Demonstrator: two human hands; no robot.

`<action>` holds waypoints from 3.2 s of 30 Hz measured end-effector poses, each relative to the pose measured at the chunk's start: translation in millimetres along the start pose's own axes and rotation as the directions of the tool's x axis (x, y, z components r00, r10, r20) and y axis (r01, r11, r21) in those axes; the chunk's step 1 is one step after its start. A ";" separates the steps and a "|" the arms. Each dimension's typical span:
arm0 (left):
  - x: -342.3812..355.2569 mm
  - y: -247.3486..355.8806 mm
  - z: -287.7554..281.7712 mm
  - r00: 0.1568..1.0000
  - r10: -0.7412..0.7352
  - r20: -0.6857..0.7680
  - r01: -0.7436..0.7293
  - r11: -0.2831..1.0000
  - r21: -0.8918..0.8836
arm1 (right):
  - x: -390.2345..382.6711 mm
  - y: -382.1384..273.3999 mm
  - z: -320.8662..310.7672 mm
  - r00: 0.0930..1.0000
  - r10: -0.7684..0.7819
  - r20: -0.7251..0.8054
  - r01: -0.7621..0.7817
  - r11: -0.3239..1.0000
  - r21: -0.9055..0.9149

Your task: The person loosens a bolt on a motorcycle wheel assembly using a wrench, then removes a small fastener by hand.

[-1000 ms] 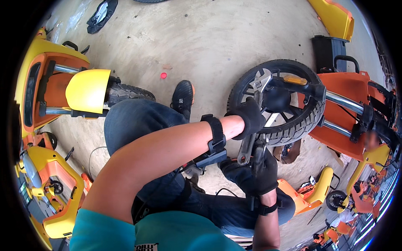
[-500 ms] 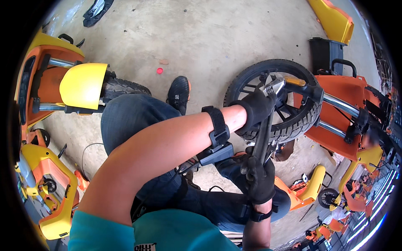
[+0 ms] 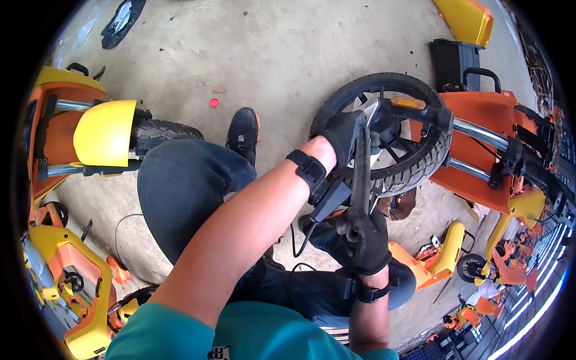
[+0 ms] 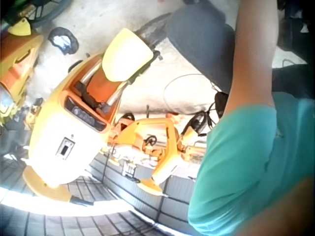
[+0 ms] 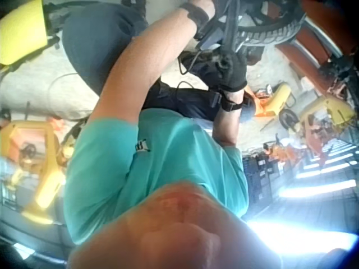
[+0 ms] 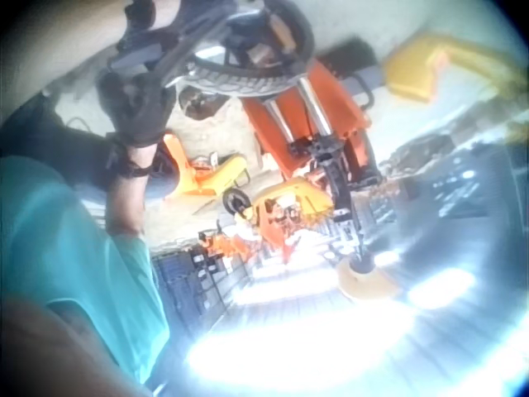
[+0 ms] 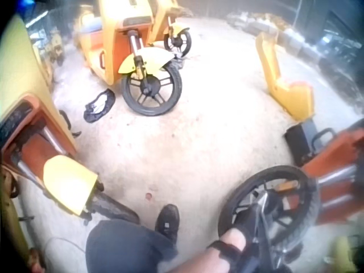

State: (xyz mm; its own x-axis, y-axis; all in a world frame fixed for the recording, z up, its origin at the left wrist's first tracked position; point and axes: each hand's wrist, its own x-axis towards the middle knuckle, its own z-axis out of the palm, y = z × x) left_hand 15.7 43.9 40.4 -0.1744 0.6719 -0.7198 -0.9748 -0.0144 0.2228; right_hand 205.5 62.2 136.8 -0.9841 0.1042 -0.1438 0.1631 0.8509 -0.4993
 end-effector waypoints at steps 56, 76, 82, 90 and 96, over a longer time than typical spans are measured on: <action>16.6 -11.7 -12.8 0.996 0.079 0.045 -0.065 0.963 -0.263 | 2.7 -14.9 24.4 0.990 0.144 0.007 -0.143 0.974 0.173; 19.1 -21.7 1.2 0.969 0.122 0.214 0.023 0.819 -0.573 | 0.0 -16.0 -24.6 0.992 0.119 0.033 -0.117 0.991 -0.062; 25.8 -24.5 8.7 0.974 0.144 0.176 -0.027 0.842 -0.539 | 2.5 -12.8 -38.3 0.994 0.104 0.028 -0.100 0.987 -0.128; 23.4 -26.7 7.8 0.982 0.148 0.120 -0.063 0.846 -0.530 | 6.4 -10.2 -42.6 0.988 0.146 0.051 -0.145 0.989 -0.015; 25.8 -27.0 7.3 0.991 0.097 0.092 -0.033 0.844 -0.536 | 33.1 -35.5 -42.4 0.660 0.672 0.337 -0.725 0.452 0.519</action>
State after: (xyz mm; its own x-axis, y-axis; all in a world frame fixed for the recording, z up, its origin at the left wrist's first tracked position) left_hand 38.6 67.0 20.6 -0.2551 0.7323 -0.6314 -0.8912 -0.4314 -0.1403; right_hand 164.2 57.2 186.1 -0.5159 0.4669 -0.7182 0.8241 0.0415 -0.5649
